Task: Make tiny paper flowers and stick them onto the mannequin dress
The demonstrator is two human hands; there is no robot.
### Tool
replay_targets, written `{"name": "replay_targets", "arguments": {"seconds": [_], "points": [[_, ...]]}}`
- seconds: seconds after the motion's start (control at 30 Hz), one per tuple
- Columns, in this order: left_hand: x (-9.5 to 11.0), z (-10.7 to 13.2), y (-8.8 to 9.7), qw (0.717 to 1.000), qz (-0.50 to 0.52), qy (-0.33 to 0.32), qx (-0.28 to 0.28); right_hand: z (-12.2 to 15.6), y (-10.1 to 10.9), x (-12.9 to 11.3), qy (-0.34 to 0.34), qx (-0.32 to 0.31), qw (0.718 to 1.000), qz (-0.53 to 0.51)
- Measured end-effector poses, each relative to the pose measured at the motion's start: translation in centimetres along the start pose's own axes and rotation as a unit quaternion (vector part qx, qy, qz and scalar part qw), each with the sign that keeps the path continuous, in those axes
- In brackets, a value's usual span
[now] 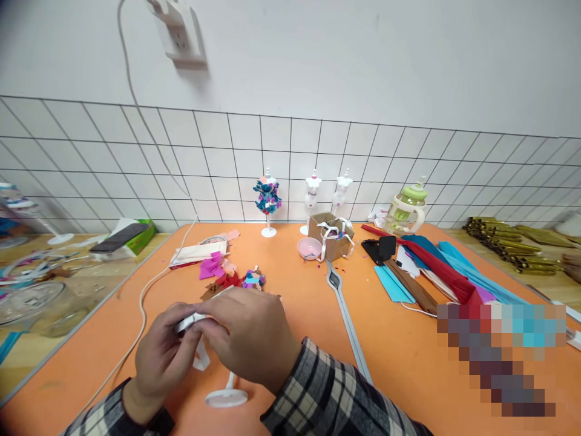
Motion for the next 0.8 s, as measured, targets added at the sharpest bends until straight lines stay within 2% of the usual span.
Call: {"name": "replay_targets", "arguments": {"seconds": [0.17,0.27,0.37,0.57,0.8], "points": [[0.2,-0.4,-0.1,0.999,-0.037,0.004,-0.022,0.0,-0.1,-0.8,0.059,0.002,0.997,0.052],[0.5,-0.6,0.0,0.998,-0.053,-0.003,-0.028,0.0,-0.2,-0.9,0.059,-0.011,0.995,0.076],[1.0,-0.8,0.2,0.997,-0.069,-0.019,-0.025,0.0,-0.2,-0.6,0.019,-0.030,0.998,0.049],[1.7,-1.2,0.5,0.994,-0.077,-0.074,-0.038,-0.3,0.2,0.3,-0.080,-0.043,0.993,-0.077],[2.4,-1.7,1.3,0.976,-0.095,-0.185,-0.063,-0.6,-0.4,0.9,-0.124,-0.165,0.957,-0.204]]}}
Point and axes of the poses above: each hand's wrist, its own z-axis away from the middle knuckle, its own y-axis out of the back of the hand, x = y × z, the point moved 6 cm from there along -z, towards the middle knuckle, and after that the axes turned 13 degrees about -x, right-handed, at the moved point
